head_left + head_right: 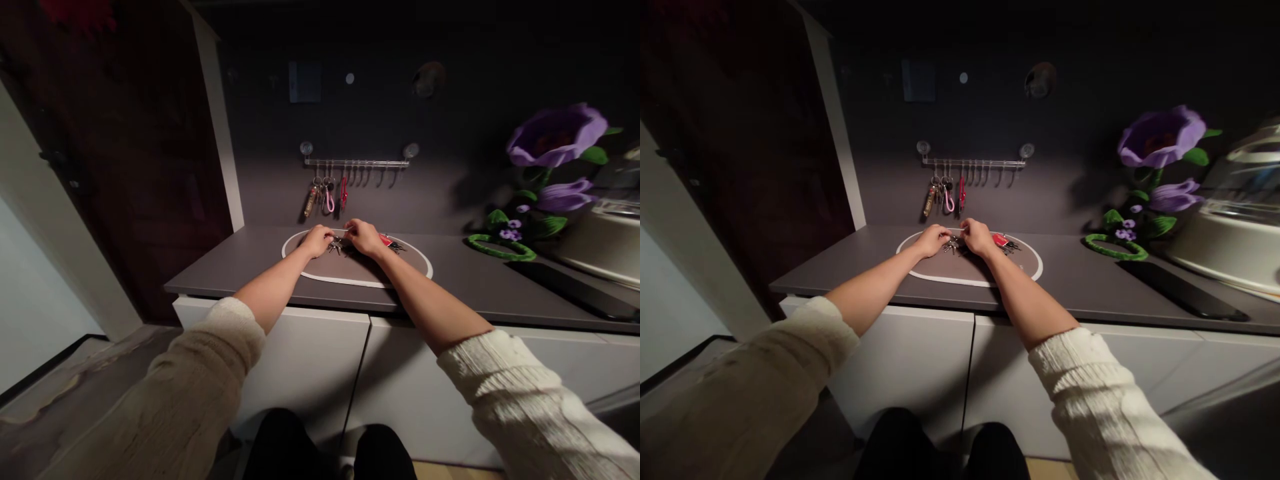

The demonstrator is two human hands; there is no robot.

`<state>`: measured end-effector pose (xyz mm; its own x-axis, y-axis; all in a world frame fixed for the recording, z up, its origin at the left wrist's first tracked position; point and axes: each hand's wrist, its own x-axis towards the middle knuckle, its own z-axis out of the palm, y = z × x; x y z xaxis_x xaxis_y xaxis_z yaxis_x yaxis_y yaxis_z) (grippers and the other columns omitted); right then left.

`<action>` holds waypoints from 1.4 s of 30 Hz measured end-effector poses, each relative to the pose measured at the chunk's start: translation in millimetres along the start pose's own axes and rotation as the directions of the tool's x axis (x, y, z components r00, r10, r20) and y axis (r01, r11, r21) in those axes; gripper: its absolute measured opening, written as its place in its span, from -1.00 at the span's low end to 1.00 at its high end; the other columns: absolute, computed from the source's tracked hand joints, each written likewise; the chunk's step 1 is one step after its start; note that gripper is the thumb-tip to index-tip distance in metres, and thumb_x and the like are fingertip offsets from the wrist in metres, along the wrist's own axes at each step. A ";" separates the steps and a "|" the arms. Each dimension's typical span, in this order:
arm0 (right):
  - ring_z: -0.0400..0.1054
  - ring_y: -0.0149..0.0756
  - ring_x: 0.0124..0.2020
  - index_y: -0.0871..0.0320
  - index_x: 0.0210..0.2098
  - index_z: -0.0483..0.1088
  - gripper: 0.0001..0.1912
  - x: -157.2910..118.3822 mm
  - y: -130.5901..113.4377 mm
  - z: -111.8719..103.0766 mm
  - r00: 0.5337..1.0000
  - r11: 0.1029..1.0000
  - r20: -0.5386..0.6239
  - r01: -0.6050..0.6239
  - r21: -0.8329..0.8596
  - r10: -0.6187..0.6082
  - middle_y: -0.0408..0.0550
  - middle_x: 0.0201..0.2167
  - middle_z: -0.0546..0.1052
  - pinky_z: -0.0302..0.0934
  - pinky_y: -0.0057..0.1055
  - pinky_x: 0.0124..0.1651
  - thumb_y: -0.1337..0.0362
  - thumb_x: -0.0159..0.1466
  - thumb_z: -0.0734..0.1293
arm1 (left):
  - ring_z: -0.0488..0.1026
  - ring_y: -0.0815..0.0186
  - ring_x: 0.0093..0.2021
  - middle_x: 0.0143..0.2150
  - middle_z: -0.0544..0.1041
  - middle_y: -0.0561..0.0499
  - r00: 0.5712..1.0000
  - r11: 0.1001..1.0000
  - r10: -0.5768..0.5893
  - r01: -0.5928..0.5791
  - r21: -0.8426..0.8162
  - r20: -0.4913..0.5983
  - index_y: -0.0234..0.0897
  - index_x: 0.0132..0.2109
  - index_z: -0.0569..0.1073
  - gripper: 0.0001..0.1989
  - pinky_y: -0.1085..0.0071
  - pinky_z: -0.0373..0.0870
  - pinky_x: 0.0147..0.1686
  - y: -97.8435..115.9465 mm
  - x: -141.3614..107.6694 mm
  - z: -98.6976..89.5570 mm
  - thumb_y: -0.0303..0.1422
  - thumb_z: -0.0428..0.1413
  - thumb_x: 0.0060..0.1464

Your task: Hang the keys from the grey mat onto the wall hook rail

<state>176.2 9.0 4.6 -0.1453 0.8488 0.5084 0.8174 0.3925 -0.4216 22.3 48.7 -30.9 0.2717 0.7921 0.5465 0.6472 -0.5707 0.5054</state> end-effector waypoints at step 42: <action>0.33 -0.32 -0.31 0.20 -0.32 0.44 -0.79 -0.4 -12.6 2.1 0.999 0.999 -0.024 0.035 0.040 -0.034 -0.02 -0.34 0.51 0.13 -0.44 -0.21 0.24 0.15 0.23 | 0.35 0.46 -0.41 -0.44 0.46 0.02 0.956 0.742 -0.290 0.191 -0.642 -0.051 -0.38 -0.35 0.41 -0.91 0.52 0.28 -0.33 22.1 -6.3 -15.2 -0.44 0.04 -0.01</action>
<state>164.8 4.4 8.0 -0.1597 0.8264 0.5400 0.7890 0.4356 -0.4332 24.1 27.8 -13.1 0.0352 0.9115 0.4097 0.0746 -0.4112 0.9085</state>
